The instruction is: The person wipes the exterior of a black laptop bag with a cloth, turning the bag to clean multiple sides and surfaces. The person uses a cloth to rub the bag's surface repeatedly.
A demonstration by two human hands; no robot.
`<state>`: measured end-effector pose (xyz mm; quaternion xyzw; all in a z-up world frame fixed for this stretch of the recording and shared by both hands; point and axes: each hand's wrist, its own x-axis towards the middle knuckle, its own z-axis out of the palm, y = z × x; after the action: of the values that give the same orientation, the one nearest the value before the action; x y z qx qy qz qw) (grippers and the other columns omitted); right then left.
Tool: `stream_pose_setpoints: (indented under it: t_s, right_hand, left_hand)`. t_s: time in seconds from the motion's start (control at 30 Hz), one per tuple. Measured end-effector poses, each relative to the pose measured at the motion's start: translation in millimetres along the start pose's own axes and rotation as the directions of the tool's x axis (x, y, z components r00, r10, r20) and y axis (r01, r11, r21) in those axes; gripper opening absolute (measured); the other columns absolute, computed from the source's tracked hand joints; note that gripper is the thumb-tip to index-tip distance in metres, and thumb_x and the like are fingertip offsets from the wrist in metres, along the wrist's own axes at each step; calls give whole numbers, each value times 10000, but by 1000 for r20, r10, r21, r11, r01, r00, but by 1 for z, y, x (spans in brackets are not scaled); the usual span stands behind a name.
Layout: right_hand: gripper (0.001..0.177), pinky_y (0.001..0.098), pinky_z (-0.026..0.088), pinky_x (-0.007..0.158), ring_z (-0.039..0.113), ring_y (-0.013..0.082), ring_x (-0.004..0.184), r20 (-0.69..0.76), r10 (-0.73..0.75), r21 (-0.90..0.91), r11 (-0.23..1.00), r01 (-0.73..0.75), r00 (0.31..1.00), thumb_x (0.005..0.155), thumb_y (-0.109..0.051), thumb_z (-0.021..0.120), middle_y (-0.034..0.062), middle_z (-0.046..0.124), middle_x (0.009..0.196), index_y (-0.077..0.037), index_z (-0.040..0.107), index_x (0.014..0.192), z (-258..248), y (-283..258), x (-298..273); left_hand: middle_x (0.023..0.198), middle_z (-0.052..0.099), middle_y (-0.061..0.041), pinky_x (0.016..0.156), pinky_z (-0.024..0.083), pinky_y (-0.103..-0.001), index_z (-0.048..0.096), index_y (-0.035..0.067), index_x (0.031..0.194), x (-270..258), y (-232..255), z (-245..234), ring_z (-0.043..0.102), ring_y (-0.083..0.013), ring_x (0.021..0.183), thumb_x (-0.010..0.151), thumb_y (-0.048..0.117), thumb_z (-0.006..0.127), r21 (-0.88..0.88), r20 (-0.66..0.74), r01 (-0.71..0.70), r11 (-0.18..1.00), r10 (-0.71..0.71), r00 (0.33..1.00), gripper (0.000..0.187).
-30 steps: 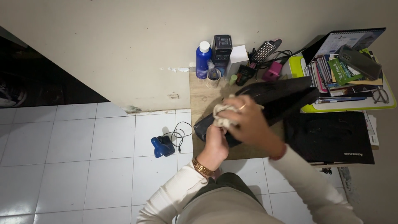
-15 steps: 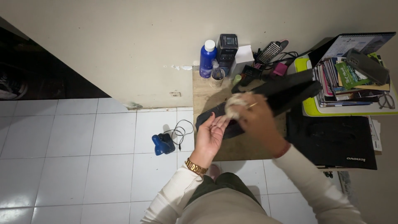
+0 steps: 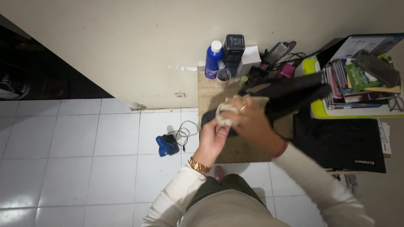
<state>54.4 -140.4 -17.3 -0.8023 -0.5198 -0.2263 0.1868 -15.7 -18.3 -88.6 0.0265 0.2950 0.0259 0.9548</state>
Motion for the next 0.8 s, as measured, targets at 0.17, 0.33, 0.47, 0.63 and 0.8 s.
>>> stream_pose_setpoints:
  t_s: [0.17,0.33,0.47,0.63,0.8]
  right_hand:
    - [460,403,478,1001,568,313,1080,28,116,176,977,-119,993,731,-111,770,24,620,1300,-328,753,1137,7,31,-22]
    - [497,412,468,1060,544,314,1189,37,231,180,956,-234,972,643,-45,788,39,611,1312,-283,786,1079,4,66,-33]
    - [245,373,506,886,593,288,1055,90,342,-243,918,-312,935,706,-33,720,37,627,1138,-182,770,894,-22,74,-23]
    - [339,495,455,1039,576,380,1176,17,198,-160,968,-193,980,756,-69,732,103,607,1241,-216,749,1061,-30,26,2]
    - [389,437,489,965,570,345,1108,-2,99,-85,991,-99,995,748,-124,760,55,591,1212,-327,745,1080,10,47,-9]
  left_hand:
    - [1095,705,-242,1050,539,-504,641,-121,1131,-3,-1,19,685,-368,1115,923,-20,694,-91,-28,9,996,-11,1000,238]
    - [1229,653,-314,1123,458,-568,593,-169,1174,7,-4,7,595,-413,1265,959,7,684,-128,-8,6,992,-7,1000,292]
    - [1432,538,-304,1186,370,-563,532,-134,1320,16,-3,4,499,-402,1372,989,26,652,-97,25,-1,995,3,1000,387]
    - [966,713,-235,1146,420,-567,647,-169,1010,26,-2,12,713,-337,1079,873,-102,739,37,6,-119,992,119,993,178]
    - [612,367,-30,1027,514,-630,597,-131,749,40,-7,7,581,-233,608,792,-203,680,39,-97,-153,988,156,983,118]
